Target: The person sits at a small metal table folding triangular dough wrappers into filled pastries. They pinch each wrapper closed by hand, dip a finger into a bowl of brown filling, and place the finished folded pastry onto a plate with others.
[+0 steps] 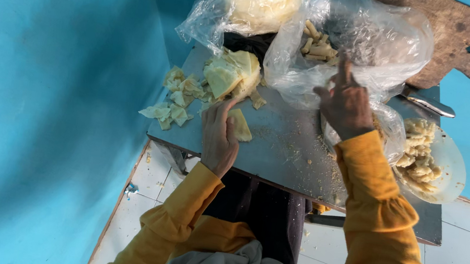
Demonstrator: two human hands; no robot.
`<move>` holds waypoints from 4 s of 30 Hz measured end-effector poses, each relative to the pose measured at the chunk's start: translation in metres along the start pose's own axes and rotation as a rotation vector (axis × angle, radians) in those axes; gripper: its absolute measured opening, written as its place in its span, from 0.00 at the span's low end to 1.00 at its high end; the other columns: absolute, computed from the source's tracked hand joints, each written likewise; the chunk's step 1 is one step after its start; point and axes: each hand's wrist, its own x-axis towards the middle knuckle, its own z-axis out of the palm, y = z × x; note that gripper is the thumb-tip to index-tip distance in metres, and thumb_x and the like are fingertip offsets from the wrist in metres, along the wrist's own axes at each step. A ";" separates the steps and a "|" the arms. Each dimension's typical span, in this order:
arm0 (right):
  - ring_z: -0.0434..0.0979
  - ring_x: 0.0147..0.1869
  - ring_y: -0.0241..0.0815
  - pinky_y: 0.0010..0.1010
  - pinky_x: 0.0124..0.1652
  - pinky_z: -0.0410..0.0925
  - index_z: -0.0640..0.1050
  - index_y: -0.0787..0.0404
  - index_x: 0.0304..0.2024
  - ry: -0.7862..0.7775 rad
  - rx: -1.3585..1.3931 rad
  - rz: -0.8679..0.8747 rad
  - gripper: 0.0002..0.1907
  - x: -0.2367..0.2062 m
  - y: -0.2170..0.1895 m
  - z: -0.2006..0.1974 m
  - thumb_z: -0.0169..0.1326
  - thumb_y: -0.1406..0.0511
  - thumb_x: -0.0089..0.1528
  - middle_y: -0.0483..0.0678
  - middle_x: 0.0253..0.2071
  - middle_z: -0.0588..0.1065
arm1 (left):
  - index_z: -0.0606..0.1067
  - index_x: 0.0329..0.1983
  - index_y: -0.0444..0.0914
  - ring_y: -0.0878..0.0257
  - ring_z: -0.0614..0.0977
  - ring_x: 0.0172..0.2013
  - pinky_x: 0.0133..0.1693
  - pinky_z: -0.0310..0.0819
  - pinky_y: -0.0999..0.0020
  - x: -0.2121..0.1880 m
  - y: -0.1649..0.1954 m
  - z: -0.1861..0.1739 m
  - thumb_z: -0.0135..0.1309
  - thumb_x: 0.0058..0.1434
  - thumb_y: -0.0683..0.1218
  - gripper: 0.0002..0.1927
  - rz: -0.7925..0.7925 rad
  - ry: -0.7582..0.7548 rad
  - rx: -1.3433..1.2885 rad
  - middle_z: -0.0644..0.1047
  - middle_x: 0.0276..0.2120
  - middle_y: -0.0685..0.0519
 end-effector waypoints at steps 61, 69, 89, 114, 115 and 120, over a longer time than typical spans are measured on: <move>0.79 0.51 0.38 0.29 0.53 0.74 0.66 0.67 0.67 0.322 1.222 0.540 0.28 -0.186 -0.100 0.018 0.53 0.80 0.65 0.51 0.44 0.78 | 0.79 0.46 0.33 0.68 0.84 0.35 0.39 0.82 0.73 -0.070 0.065 0.041 0.57 0.68 0.45 0.10 -0.443 -0.229 -0.740 0.83 0.37 0.50; 0.77 0.50 0.36 0.27 0.51 0.73 0.63 0.63 0.68 0.377 0.982 0.524 0.35 -0.197 -0.105 0.023 0.56 0.81 0.59 0.48 0.46 0.73 | 0.78 0.43 0.31 0.61 0.87 0.39 0.42 0.84 0.69 -0.077 0.083 0.032 0.62 0.64 0.46 0.14 -0.295 -0.233 -0.565 0.83 0.38 0.46; 0.80 0.52 0.42 0.35 0.56 0.79 0.68 0.65 0.65 0.708 1.131 0.524 0.25 -0.197 -0.063 -0.008 0.55 0.78 0.66 0.49 0.46 0.76 | 0.69 0.50 0.36 0.68 0.70 0.31 0.33 0.68 0.71 -0.049 -0.010 0.037 0.48 0.71 0.41 0.06 -0.640 0.066 -0.802 0.70 0.31 0.57; 0.65 0.61 0.45 0.40 0.63 0.55 0.83 0.44 0.55 0.172 -0.462 0.551 0.32 -0.292 -0.050 -0.038 0.50 0.81 0.58 0.40 0.52 0.72 | 0.79 0.42 0.49 0.58 0.60 0.71 0.71 0.46 0.39 -0.068 0.008 0.008 0.65 0.63 0.54 0.10 0.620 -0.406 0.242 0.72 0.61 0.60; 0.64 0.60 0.45 0.40 0.63 0.54 0.83 0.42 0.56 0.137 -0.509 0.568 0.34 -0.296 -0.049 -0.035 0.50 0.81 0.56 0.39 0.50 0.72 | 0.79 0.44 0.47 0.58 0.60 0.70 0.70 0.46 0.40 -0.068 0.006 0.008 0.65 0.63 0.54 0.12 0.630 -0.407 0.234 0.72 0.61 0.59; 0.64 0.57 0.46 0.43 0.63 0.53 0.81 0.44 0.65 0.099 -0.559 0.507 0.39 -0.303 -0.053 -0.022 0.52 0.79 0.54 0.40 0.50 0.71 | 0.78 0.50 0.48 0.63 0.65 0.67 0.72 0.46 0.44 -0.071 -0.008 0.009 0.66 0.64 0.55 0.15 0.655 -0.375 0.253 0.74 0.55 0.63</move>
